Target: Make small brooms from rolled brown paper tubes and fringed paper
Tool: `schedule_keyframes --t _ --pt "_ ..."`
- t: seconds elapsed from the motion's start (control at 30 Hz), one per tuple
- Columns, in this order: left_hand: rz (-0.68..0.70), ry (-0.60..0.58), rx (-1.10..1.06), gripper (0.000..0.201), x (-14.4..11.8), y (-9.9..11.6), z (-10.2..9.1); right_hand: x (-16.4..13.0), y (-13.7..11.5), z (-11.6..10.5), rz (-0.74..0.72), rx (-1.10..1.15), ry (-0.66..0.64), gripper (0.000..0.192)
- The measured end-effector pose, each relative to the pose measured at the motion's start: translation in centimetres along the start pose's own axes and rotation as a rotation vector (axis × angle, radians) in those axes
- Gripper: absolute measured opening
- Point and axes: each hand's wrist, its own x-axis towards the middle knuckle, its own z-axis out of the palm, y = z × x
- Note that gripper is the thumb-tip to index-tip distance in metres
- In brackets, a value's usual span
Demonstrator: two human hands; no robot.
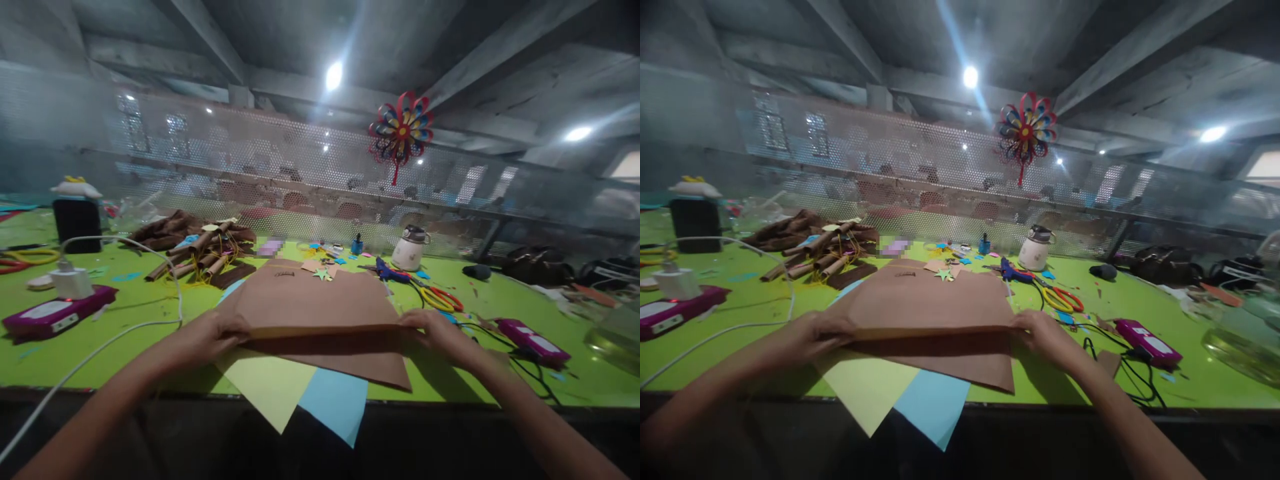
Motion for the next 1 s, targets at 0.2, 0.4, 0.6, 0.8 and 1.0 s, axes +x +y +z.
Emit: schedule_keyframes --t 0.2,0.4,0.6,0.8,1.0 --pt "0.045 0.043 -0.112 0.027 -3.0 -1.4 2.0 -5.2 0.0 2.5 -0.080 0.087 0.104 0.041" --pt "0.019 0.014 -0.093 0.035 -4.6 -1.5 1.6 -6.8 -0.7 3.6 -0.005 0.169 0.151 0.056" --pt "-0.072 0.036 -0.110 0.059 -3.6 -1.8 0.7 -5.7 0.1 1.7 0.043 0.302 0.050 0.053" --pt "-0.123 0.099 -0.289 0.041 -3.1 -3.5 0.8 -5.1 1.2 1.4 0.036 0.399 0.023 0.027" --pt "-0.152 0.078 -0.274 0.031 -2.7 -3.4 0.4 -4.0 1.4 1.6 0.052 0.353 -0.007 0.035"
